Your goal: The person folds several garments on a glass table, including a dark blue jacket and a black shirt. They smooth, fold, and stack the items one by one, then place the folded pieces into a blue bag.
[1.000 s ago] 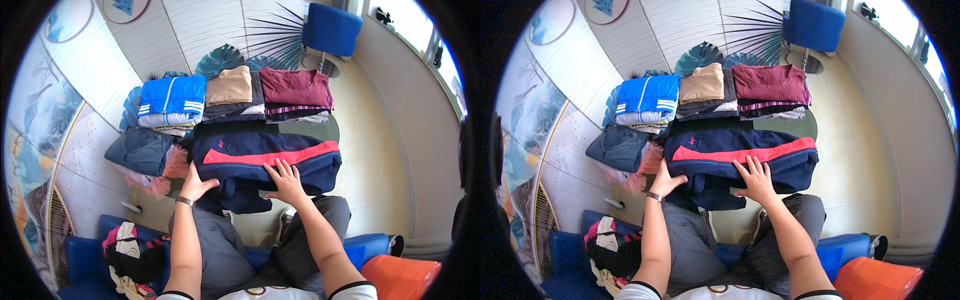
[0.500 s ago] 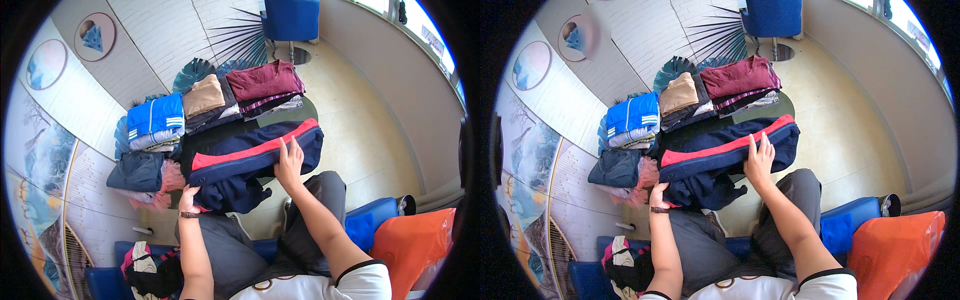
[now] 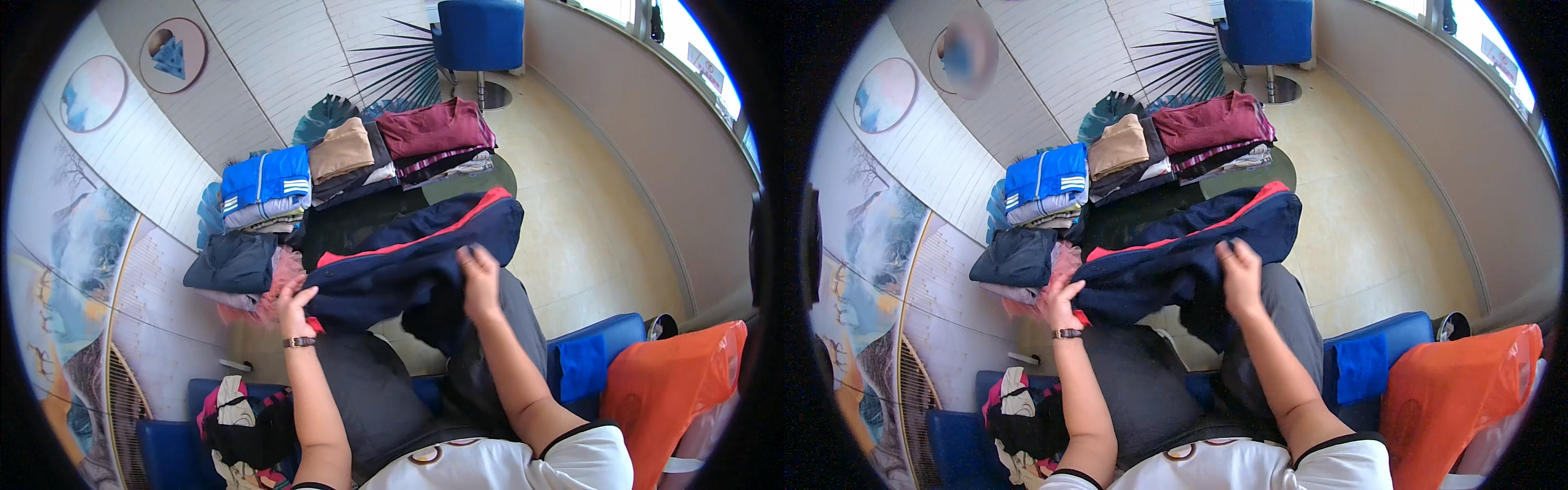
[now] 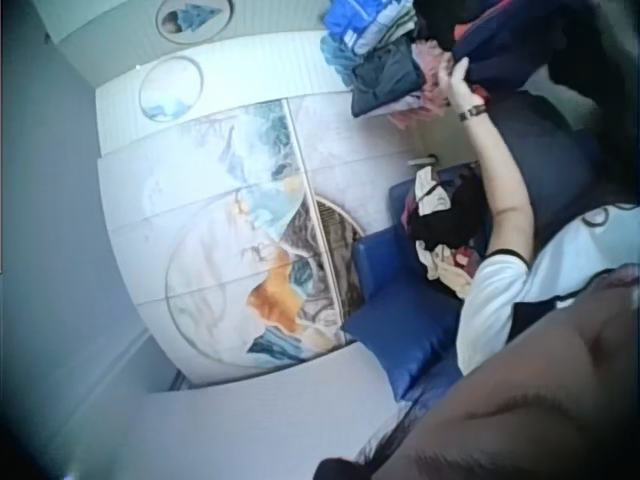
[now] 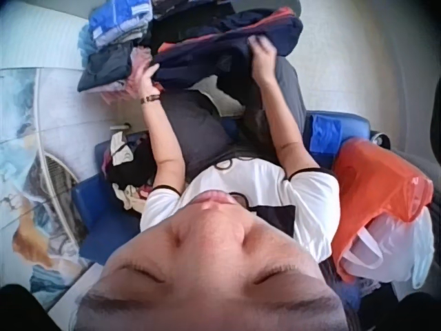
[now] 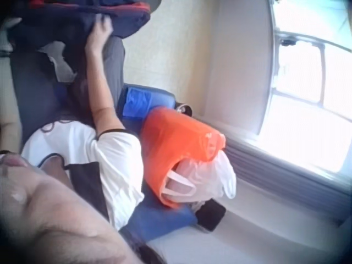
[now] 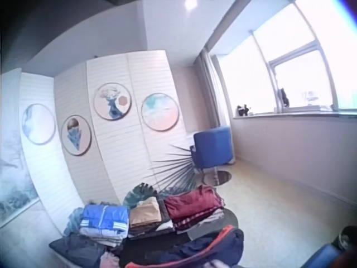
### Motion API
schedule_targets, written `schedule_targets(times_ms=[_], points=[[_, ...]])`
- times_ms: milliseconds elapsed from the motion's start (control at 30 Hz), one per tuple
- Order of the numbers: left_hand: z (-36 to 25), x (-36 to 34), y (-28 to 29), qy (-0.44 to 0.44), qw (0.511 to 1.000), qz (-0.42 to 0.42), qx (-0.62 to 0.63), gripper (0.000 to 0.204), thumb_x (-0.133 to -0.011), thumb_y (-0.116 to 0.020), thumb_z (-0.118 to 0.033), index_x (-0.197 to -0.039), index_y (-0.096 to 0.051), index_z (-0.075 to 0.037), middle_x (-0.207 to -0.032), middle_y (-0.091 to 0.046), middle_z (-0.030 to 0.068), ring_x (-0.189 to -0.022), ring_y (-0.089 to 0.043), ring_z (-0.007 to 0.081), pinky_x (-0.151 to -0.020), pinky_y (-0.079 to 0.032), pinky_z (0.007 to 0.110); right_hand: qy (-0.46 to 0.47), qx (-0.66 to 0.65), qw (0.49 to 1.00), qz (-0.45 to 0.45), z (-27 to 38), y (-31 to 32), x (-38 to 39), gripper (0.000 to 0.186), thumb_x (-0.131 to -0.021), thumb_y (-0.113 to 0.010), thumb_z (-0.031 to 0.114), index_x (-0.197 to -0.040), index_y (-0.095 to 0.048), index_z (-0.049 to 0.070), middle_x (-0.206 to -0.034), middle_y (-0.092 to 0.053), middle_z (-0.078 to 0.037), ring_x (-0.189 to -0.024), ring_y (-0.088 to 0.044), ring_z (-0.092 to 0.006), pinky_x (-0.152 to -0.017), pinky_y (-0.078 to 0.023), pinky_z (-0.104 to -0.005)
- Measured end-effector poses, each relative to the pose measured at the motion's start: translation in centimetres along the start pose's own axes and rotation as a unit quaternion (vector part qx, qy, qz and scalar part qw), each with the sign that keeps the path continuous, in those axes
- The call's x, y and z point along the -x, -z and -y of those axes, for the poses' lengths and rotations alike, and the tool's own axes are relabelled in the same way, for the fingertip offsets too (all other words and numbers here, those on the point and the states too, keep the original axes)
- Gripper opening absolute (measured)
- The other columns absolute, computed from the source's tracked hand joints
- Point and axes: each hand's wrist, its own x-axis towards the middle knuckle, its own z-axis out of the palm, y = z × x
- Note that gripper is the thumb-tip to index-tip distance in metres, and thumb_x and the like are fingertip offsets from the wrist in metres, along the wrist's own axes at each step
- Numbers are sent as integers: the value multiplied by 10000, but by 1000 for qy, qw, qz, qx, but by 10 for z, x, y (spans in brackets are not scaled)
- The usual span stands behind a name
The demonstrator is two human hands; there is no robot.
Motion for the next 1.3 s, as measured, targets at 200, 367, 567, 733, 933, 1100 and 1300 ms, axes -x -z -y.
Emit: schedule_targets(times_ms=[200, 367, 567, 733, 933, 1100, 1300], points=[[-14, -8, 28, -169, 979, -30, -106, 145, -923, -709, -59, -1050, -689, 7, -962, -677, 17, -874, -620, 106, -831, -492, 238, 133, -73, 987, -60, 110, -4, -25, 75, -1003, -620, 98, -985, -664, 40, -905, -620, 52, -826, -541, -51, -756, -445, -208], [0, 15, -15, -240, 933, -58, -260, 484, -889, -771, -274, -1230, -586, 16, -1190, -619, 133, -1071, -590, 211, -942, -471, 344, 155, -24, 986, 57, 106, -18, -43, 118, -1007, -619, 104, -1036, -661, -2, -927, -630, 44, -850, -544, -53, -783, -444, -209], [5, 98, -115, -278, 707, 31, -649, 1289, -528, -905, -574, -1581, -297, -144, -1610, -100, 351, -1502, -74, 517, -1154, -87, 702, 152, 15, 967, 202, 109, -63, -33, 152, -1006, -617, 84, -1108, -653, -23, -963, -643, 43, -888, -557, -43, -806, -464, -211], [9, 65, -139, -410, 720, -10, -561, 883, -709, -821, -243, -1476, -425, -53, -1579, -220, 318, -1456, -198, 498, -1168, -175, 601, 118, -44, 944, 306, 107, -94, -39, 234, -1035, -580, 153, -1187, -633, -18, -1050, -629, 33, -970, -534, -55, -888, -453, -231], [-31, 0, -142, -220, 968, -77, -91, 352, -943, -636, -106, -1237, -594, 81, -1195, -681, 151, -1035, -651, 300, -935, -498, 386, 53, 36, 985, 160, 20, -59, -43, 353, -1077, -497, 323, -1272, -603, 48, -1170, -641, -27, -1067, -594, -123, -934, -469, -309], [-52, -38, -123, -126, 986, -88, 61, 429, -959, -702, -298, -1161, -635, 74, -1156, -678, 131, -1008, -632, 199, -899, -507, 338, -217, 45, 953, -205, -109, 45, -7, 557, -915, -719, 426, -1321, -499, 113, -1139, -561, -49, -964, -564, -162, -783, -505, -387], [-75, -11, -109, -124, 978, -85, 143, 468, -977, -668, -304, -1270, -600, 55, -1251, -652, 154, -1066, -658, 267, -929, -546, 395, -295, 37, 887, -352, -104, 69, -46, 950, -854, -782, 385, -1563, -182, 183, -1603, -275, -122, -1411, -353, -353, -984, -383, -685]])
